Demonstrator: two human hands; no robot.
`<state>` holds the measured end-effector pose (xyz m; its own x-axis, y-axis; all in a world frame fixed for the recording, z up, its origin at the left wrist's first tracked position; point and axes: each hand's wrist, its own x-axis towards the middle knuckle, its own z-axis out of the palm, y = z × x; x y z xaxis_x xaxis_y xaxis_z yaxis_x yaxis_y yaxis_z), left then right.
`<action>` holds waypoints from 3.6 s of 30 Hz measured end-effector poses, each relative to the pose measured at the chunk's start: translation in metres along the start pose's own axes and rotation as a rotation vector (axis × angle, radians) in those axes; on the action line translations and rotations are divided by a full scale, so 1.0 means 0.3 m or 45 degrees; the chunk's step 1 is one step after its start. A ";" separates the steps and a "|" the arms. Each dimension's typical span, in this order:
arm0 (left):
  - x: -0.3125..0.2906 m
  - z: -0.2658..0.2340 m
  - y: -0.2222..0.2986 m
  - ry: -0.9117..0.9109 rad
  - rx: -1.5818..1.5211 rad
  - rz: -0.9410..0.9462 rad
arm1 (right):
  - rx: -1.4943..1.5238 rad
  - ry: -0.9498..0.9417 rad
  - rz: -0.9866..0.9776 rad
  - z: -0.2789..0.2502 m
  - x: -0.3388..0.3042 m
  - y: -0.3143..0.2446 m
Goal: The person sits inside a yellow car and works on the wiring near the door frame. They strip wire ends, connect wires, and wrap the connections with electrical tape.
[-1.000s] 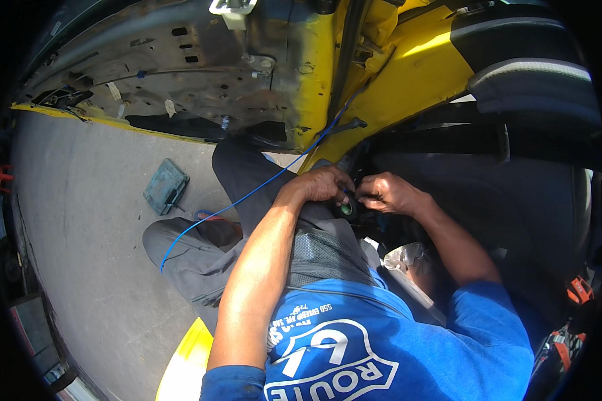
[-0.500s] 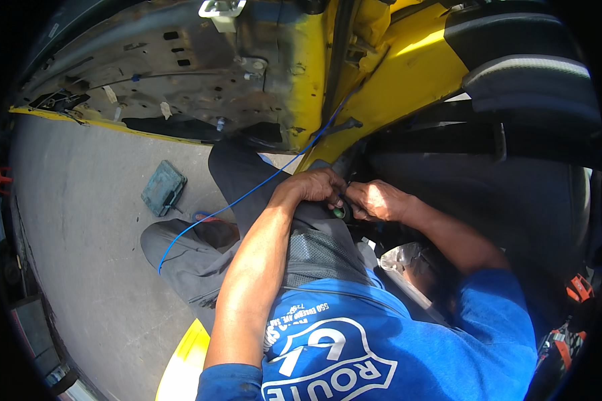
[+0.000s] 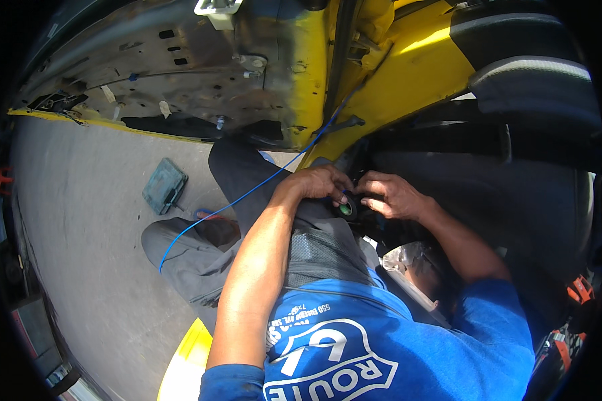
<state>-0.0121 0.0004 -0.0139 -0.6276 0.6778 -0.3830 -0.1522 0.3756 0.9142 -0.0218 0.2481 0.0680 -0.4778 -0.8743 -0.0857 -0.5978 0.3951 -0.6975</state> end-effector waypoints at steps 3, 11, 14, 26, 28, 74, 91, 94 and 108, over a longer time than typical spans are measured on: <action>-0.001 0.000 0.005 -0.012 -0.031 -0.025 | -0.008 -0.034 -0.024 0.002 0.006 0.011; -0.022 -0.003 0.041 0.036 -0.010 -0.105 | -0.161 -0.024 -0.096 0.034 0.042 0.028; -0.022 -0.003 0.040 0.027 -0.046 -0.153 | -0.204 -0.057 -0.153 0.054 0.052 0.037; 0.009 -0.009 -0.024 -0.047 -0.236 0.034 | 0.140 0.053 0.060 0.043 -0.002 0.025; 0.009 -0.010 -0.027 -0.025 -0.136 0.028 | 0.186 0.076 0.047 0.023 -0.007 0.015; -0.027 0.018 0.050 0.517 -0.150 -0.206 | -0.436 0.237 -0.132 -0.165 -0.022 -0.169; -0.062 0.017 0.081 0.522 -0.339 0.105 | -0.352 0.189 -0.120 -0.126 -0.031 -0.132; -0.078 0.024 0.093 0.401 -0.152 0.147 | -0.343 0.216 -0.124 -0.138 -0.027 -0.137; -0.087 0.025 0.104 0.323 -0.175 0.136 | -0.286 0.215 0.019 -0.183 -0.007 -0.158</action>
<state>0.0054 -0.0008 0.0238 -0.8137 0.5229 -0.2540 -0.1658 0.2099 0.9636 -0.0277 0.2468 0.1402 -0.5770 -0.8158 0.0384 -0.7085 0.4766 -0.5204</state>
